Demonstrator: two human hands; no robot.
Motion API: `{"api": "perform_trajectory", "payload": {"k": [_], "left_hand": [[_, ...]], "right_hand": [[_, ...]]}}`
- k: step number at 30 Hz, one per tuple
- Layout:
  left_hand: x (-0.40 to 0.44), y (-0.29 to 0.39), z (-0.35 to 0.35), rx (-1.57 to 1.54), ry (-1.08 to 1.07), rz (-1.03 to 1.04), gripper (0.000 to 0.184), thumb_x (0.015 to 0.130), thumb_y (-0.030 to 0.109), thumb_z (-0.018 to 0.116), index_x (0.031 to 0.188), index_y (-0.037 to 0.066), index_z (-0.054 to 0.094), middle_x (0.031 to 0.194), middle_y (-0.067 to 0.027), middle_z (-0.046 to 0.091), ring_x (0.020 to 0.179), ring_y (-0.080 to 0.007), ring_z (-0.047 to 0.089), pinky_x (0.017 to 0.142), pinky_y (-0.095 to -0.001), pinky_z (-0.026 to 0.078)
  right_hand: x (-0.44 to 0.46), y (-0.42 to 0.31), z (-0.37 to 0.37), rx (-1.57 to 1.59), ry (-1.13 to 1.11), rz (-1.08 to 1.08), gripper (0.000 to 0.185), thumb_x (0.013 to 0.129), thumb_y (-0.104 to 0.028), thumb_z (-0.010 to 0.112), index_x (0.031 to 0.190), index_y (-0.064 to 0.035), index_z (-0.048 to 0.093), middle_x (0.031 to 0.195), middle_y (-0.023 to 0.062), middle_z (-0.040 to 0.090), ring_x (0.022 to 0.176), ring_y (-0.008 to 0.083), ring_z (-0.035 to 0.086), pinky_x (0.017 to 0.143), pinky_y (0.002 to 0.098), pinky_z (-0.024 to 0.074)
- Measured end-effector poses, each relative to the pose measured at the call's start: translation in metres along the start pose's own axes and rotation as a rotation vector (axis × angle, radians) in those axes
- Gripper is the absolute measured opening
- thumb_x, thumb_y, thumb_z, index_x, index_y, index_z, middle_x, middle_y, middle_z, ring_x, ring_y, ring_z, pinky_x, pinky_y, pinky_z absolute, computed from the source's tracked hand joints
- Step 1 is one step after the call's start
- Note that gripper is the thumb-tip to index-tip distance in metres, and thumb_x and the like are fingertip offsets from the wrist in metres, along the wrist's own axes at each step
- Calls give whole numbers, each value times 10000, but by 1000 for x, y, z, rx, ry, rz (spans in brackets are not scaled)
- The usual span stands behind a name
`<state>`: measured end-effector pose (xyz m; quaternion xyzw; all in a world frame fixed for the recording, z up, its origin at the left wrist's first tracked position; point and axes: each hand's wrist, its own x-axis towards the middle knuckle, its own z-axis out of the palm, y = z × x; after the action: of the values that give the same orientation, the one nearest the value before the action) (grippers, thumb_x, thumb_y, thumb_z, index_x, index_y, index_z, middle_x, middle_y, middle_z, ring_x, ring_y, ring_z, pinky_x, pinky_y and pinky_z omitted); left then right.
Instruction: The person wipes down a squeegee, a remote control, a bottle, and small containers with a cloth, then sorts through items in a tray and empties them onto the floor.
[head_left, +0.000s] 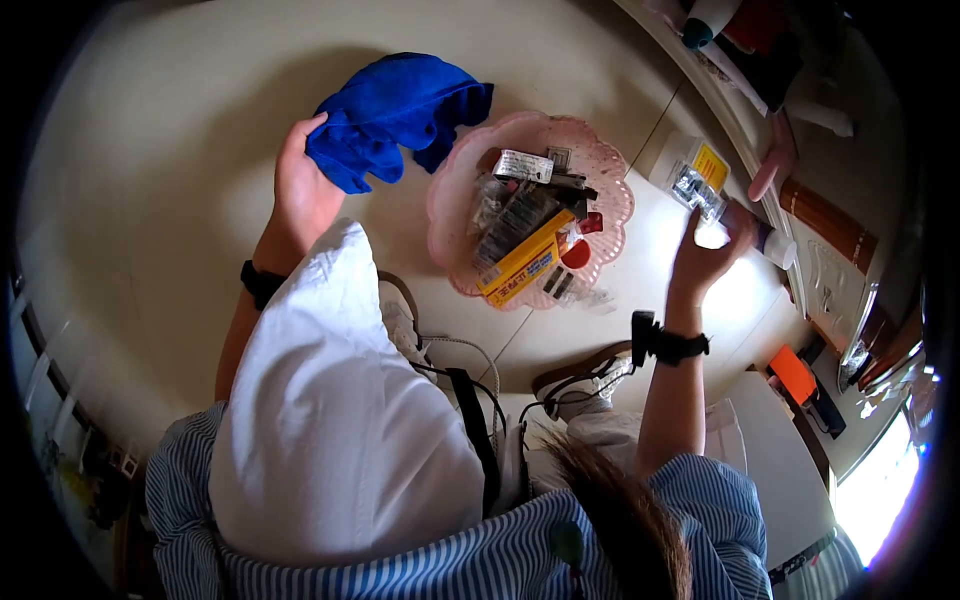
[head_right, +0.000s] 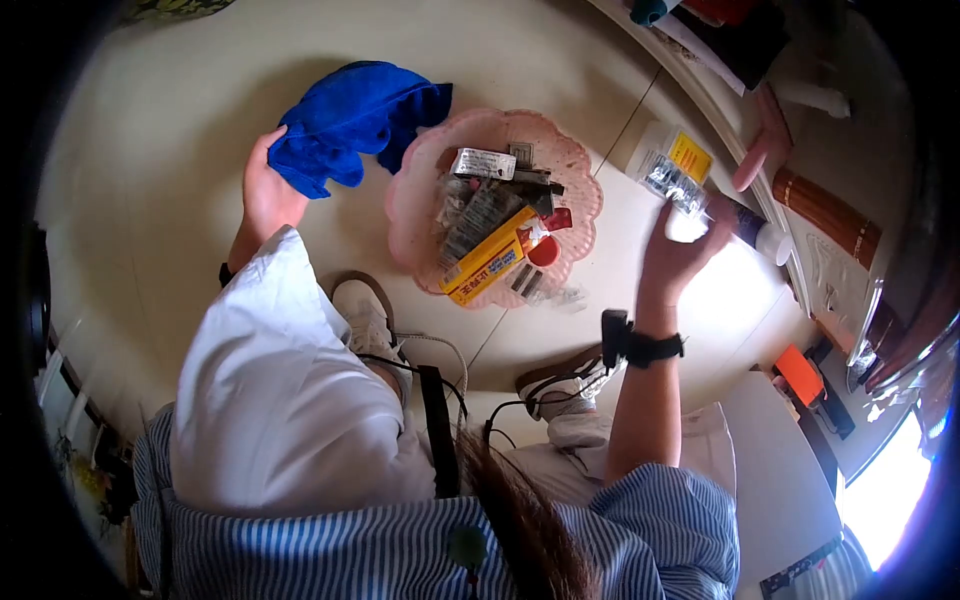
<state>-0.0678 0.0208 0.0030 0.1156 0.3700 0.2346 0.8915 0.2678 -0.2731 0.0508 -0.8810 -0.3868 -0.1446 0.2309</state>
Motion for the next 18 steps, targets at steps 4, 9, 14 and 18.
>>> {"api": "perform_trajectory", "payload": {"k": [4, 9, 14, 18], "left_hand": [[2, -6, 0, -3, 35, -30, 350, 934, 252, 469, 1173, 23, 584, 1138, -85, 647, 1046, -231, 603, 933, -374, 450], [-3, -7, -1, -55, -26, -36, 364, 930, 257, 475, 1181, 14, 574, 1156, -91, 638, 1062, -240, 596, 950, -379, 439], [-16, -8, 22, -110, 36, -27, 420, 914, 258, 469, 1228, -11, 545, 1210, -121, 612, 1115, -271, 577, 996, -397, 417], [-21, -23, 42, -147, -3, -85, 483, 884, 245, 470, 1277, -32, 512, 1254, -154, 586, 1156, -286, 559, 1039, -415, 394]], "right_hand": [[-29, -93, -4, 307, -920, -405, 338, 724, -52, 644, 1060, -87, 639, 1179, 94, 581, 1082, 259, 522, 934, 380, 423], [-44, -100, 13, 170, -827, -761, 375, 686, -117, 696, 1052, -55, 644, 1114, 88, 596, 1053, 248, 538, 917, 397, 427], [-7, -145, -6, 609, -685, 9, 525, 678, -210, 822, 1068, 59, 596, 958, 155, 602, 815, 270, 607, 696, 348, 497], [-1, -183, 21, 746, -670, 378, 514, 767, -267, 784, 1067, 100, 583, 889, 140, 583, 739, 182, 560, 648, 284, 476]]}}
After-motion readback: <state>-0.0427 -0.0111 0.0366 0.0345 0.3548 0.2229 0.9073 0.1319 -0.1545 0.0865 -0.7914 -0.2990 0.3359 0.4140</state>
